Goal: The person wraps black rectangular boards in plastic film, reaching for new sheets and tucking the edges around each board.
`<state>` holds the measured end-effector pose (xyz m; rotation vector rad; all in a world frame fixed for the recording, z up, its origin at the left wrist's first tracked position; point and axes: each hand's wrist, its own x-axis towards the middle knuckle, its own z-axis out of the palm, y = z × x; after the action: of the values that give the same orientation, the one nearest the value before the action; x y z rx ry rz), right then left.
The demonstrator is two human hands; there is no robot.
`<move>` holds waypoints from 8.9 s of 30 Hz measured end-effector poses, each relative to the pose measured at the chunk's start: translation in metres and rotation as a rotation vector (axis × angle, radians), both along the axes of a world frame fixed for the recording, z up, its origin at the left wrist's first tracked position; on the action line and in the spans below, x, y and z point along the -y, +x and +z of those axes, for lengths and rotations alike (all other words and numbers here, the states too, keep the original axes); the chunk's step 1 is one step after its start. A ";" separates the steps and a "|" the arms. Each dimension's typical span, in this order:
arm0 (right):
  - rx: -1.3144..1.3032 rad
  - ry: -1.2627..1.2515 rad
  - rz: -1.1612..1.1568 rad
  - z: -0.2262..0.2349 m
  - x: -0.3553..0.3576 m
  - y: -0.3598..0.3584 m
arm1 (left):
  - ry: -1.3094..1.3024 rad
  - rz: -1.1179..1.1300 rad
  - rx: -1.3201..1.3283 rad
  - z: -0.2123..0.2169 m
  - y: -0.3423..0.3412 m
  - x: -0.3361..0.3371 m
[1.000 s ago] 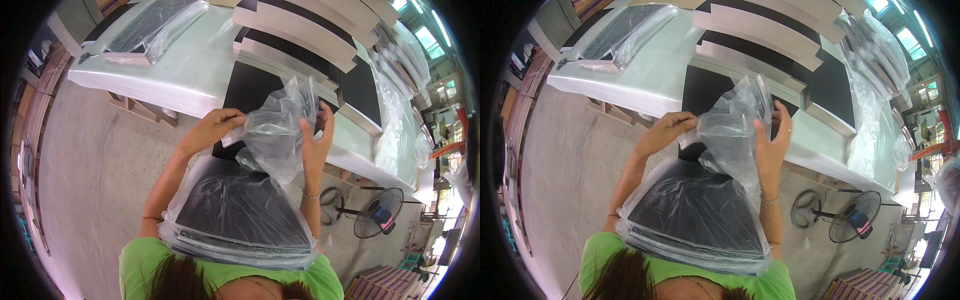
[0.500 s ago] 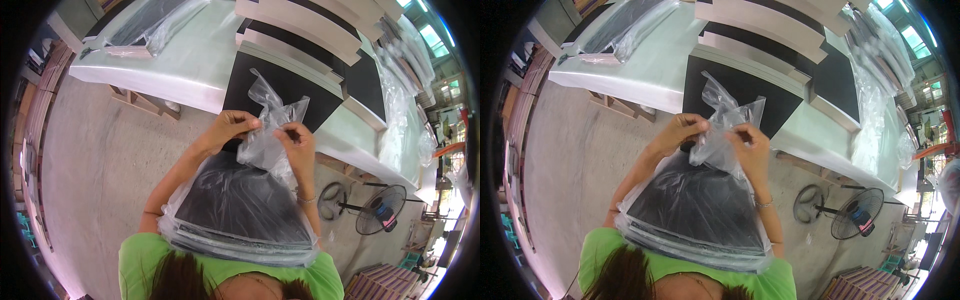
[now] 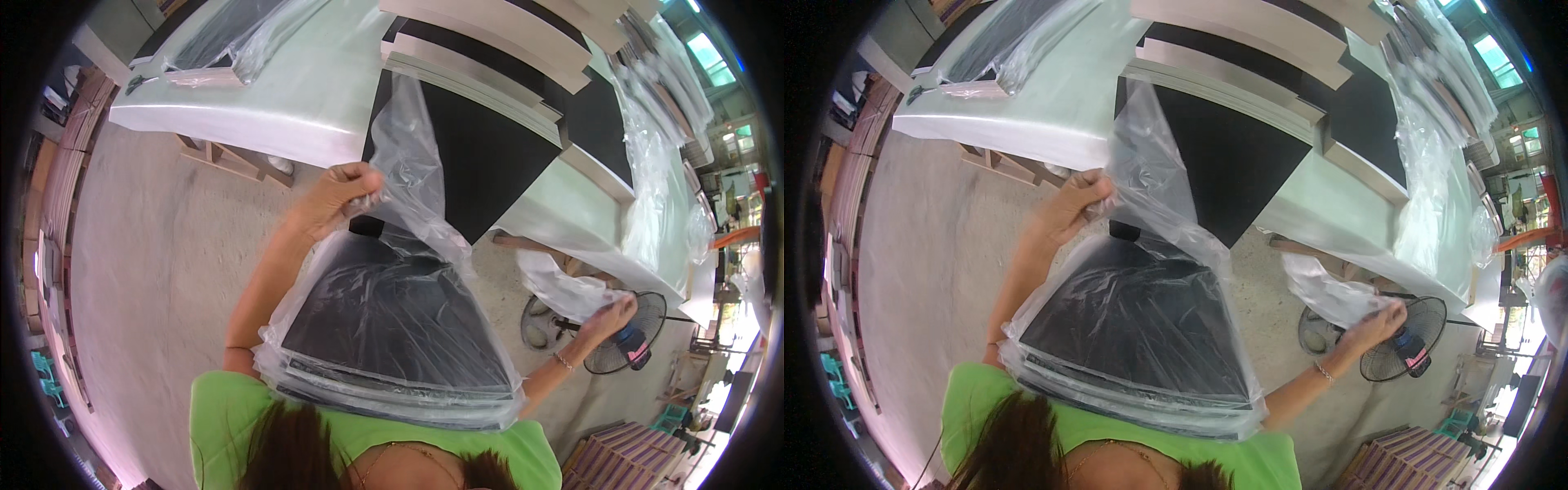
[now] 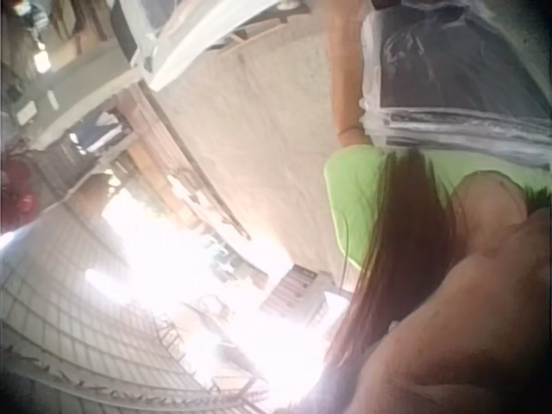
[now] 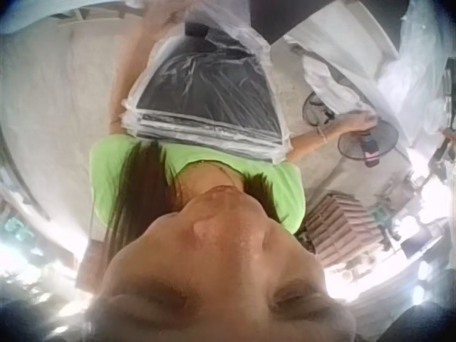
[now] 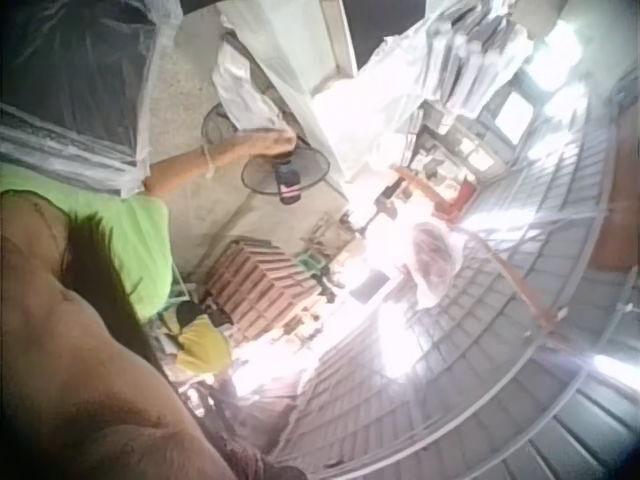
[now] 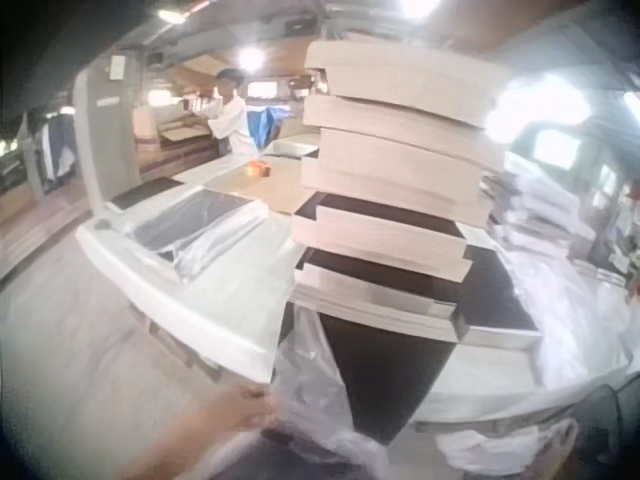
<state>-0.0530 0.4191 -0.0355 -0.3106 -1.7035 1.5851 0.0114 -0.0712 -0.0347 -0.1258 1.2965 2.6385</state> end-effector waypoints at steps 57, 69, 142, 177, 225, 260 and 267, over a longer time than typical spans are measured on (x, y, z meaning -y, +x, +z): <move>-0.374 0.448 1.257 0.056 0.244 0.015 | -0.141 -0.083 -0.009 0.033 0.010 -0.062; 0.032 0.202 1.014 0.062 0.211 0.007 | -0.976 0.703 -0.478 0.045 0.004 -0.027; 0.474 -0.330 0.994 0.039 0.146 -0.013 | -0.407 0.363 -0.142 0.014 -0.012 0.014; 0.329 -1.150 1.258 0.032 0.151 0.002 | 0.188 0.088 0.001 0.045 0.030 0.019; 0.067 0.167 1.046 0.118 0.209 0.002 | -0.775 -0.118 -0.473 0.116 -0.043 -0.107; -0.485 0.659 0.932 0.107 0.195 0.005 | -0.220 -0.315 -0.249 0.093 -0.039 -0.108; -0.244 -0.003 1.207 0.090 0.189 0.009 | -0.307 0.167 -0.274 0.084 -0.046 -0.090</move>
<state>-0.0441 0.2301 0.0547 1.0729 -1.7474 2.2741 -0.0350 0.0192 0.0493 0.0911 1.8528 2.6407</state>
